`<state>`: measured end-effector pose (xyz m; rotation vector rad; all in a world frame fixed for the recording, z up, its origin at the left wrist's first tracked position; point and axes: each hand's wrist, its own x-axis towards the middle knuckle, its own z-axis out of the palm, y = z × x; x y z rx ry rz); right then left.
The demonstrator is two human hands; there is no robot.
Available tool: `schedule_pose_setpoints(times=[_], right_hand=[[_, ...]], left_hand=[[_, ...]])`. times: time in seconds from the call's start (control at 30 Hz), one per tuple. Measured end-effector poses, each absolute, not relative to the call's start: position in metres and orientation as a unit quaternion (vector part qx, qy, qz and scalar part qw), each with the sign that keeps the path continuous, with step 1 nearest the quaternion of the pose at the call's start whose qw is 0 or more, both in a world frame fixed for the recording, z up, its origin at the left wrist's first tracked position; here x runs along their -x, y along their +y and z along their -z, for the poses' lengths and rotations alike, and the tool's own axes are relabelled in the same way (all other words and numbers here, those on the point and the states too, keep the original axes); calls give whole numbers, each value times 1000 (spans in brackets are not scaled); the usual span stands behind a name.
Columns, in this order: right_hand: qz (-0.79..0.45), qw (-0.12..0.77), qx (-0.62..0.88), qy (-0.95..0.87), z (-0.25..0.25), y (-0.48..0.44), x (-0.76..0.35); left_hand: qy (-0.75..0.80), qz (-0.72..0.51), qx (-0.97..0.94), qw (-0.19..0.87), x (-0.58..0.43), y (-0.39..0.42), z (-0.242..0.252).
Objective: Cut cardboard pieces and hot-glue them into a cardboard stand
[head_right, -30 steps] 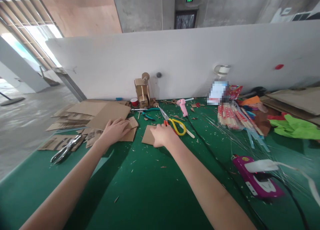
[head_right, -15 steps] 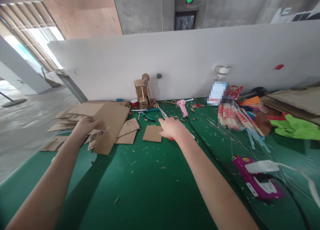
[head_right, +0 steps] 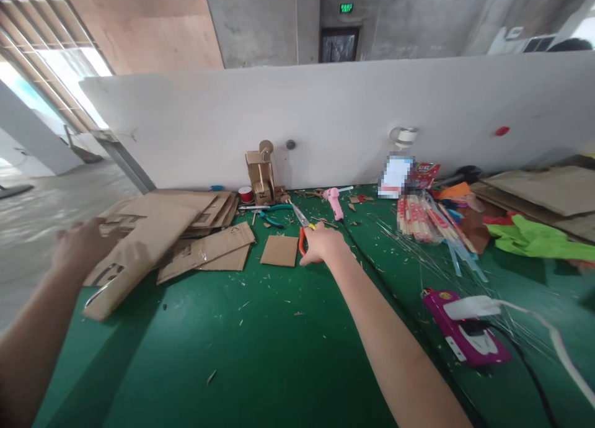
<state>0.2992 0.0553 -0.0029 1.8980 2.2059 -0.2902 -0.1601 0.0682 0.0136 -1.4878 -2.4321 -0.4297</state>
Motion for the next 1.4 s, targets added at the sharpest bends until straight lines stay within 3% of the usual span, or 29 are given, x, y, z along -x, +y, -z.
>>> schedule_pose_setpoints(times=[0.1, 0.23, 0.37, 0.7, 1.03, 1.23, 1.4], right_hand=[[118, 109, -653, 740, 11, 58, -299], [132, 84, -654, 740, 12, 60, -302], [158, 36, -649, 744, 10, 60, -299], [46, -75, -687, 721, 28, 69, -296], [31, -228, -629, 742, 67, 82, -293], [41, -210, -587, 781, 70, 89, -300], [34, -122, -611, 781, 53, 80, -310]], left_hand=[[-705, 174, 678, 113, 99, 59, -5], [-503, 34, 864, -13, 33, 57, 18], [-498, -27, 865, -53, 21, 71, 33], [-515, 8, 856, -39, 13, 69, 38], [-481, 16, 874, -65, -32, 37, 37], [-468, -1, 883, -36, -47, 33, 33], [-464, 8, 885, -36, -52, 29, 30]])
